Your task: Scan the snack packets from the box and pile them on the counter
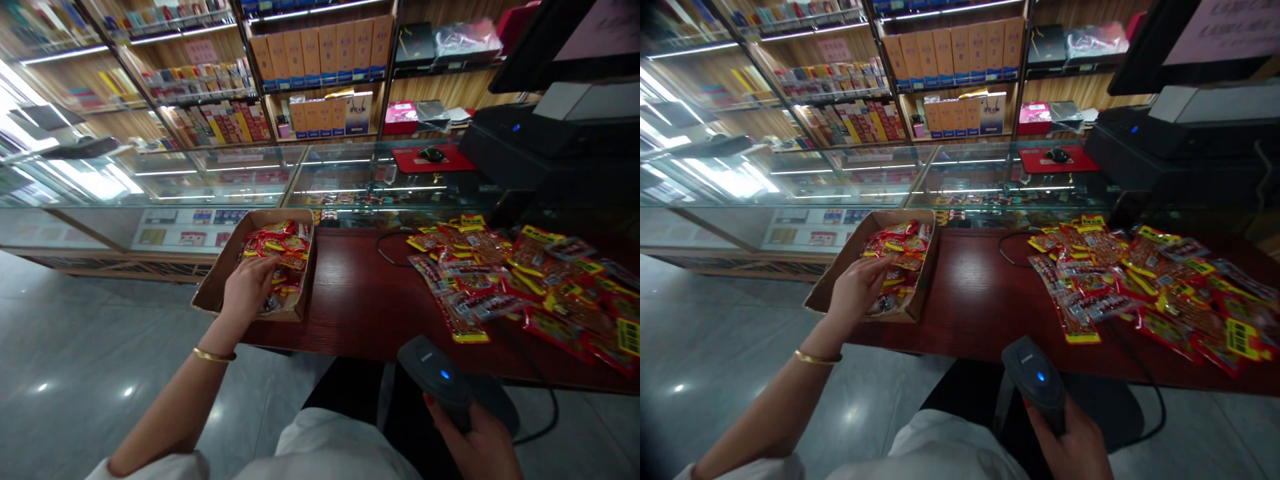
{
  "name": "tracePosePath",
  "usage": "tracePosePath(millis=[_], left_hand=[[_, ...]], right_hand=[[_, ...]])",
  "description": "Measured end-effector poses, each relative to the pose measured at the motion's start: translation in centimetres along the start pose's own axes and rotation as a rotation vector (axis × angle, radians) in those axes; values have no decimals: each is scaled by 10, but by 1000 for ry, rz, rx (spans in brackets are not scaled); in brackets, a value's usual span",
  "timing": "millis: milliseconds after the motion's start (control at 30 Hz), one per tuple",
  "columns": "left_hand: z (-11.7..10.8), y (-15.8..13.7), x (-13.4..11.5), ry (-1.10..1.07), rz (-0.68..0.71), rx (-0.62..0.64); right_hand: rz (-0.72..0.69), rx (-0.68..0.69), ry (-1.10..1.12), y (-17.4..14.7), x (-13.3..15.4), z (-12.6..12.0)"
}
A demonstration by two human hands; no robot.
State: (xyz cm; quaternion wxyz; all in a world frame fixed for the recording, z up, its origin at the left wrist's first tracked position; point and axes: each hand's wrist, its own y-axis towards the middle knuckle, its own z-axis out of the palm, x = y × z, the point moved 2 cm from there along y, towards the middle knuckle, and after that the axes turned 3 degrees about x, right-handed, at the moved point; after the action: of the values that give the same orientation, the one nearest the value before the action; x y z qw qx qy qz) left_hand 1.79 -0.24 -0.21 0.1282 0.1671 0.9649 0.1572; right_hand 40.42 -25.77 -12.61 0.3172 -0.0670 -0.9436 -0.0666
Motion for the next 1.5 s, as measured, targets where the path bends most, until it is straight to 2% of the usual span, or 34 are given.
tracePosePath(millis=[67, 167, 267, 400, 533, 600, 667, 733, 833, 933, 1000, 1133, 1300, 1400, 1500], left_hand=[[-3, -6, -4, -104, -110, -149], [-1, -9, -6, -306, -296, -292], [5, -7, -4, -568, -477, -357], [5, -5, -6, -1077, -644, -397], [-4, -3, -31, -1525, -652, -365], [-2, -3, -53, -1737, -625, -264], [9, -7, -80, -1880, -591, -115], [30, -14, -107, -1899, -550, 22], [72, -28, -137, -1790, -501, 184], [106, -37, -147, -1621, -415, 277], [119, -40, -145, -1486, -350, 294], [130, -42, -131, -1335, -286, 367], [136, -42, -117, -1451, -368, 564], [138, -40, -115, -1533, -456, 610], [136, -38, -119, -1473, -408, 584]], right_hand=[[17, 10, 5, 0, -1, -1], [17, 10, 23, 1, -2, -3], [23, -1, 55, 0, 0, -4], [90, -13, 92, -1, 5, -5], [157, -93, 154, -3, 15, -8], [157, -118, 171, -3, 21, -10], [143, -126, 175, -3, 24, -13], [142, -133, 176, -2, 27, -16], [141, -137, 201, -3, 28, -20], [150, -138, 218, -8, 26, -21], [174, -127, 221, -12, 24, -20], [206, -107, 232, -17, 21, -16], [178, -68, 217, -11, 26, -16], [142, -39, 204, -6, 33, -16], [122, 5, 192, -3, 39, -16]])
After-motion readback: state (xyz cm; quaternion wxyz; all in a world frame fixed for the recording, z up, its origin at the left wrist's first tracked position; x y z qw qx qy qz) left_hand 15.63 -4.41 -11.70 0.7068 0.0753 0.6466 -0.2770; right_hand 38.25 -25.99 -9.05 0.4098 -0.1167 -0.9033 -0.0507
